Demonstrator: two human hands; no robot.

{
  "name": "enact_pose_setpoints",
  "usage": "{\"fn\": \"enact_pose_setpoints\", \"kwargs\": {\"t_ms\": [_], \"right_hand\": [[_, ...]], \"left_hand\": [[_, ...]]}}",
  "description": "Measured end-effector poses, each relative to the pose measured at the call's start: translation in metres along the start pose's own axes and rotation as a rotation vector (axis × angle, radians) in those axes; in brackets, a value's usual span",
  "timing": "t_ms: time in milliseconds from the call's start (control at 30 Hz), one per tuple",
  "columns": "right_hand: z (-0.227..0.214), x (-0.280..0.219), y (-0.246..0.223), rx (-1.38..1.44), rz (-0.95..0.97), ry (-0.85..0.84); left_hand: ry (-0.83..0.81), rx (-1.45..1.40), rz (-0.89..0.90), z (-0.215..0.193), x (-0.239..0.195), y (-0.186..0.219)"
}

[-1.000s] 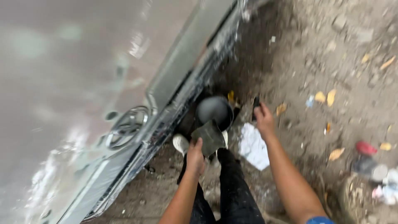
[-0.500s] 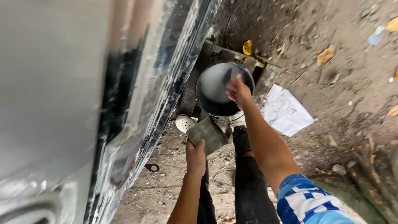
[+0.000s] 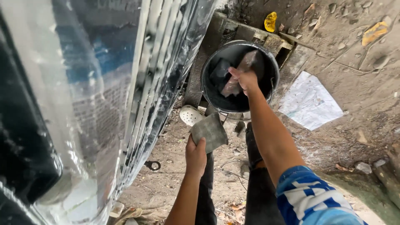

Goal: The person sands the front bumper and hood of a white car using a sanding block and water. They repeatedly dip the sanding block into a bucket of water and wipe the surface with a cloth while sanding.

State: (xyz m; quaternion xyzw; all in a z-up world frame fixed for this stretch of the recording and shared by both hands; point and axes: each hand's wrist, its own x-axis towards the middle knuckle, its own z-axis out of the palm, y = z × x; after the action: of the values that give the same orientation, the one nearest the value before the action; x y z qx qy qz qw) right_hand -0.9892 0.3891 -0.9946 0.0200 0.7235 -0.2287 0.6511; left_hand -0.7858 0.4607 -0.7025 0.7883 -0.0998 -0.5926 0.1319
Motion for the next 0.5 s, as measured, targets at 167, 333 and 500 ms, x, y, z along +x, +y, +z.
{"fn": "enact_pose_setpoints", "kwargs": {"t_ms": [167,333,500], "right_hand": [[-0.031,-0.083,-0.033,-0.275,-0.018,-0.144],[-0.07,-0.166,-0.048,0.098,-0.524,-0.227],[-0.092,-0.205,-0.055,0.409,-0.349,-0.279]], "left_hand": [[-0.023,0.022,0.092,0.011,-0.007,0.01],[0.066,0.133,-0.277,0.03,-0.013,0.065],[-0.032,0.112,0.336,0.022,0.04,0.031]]}}
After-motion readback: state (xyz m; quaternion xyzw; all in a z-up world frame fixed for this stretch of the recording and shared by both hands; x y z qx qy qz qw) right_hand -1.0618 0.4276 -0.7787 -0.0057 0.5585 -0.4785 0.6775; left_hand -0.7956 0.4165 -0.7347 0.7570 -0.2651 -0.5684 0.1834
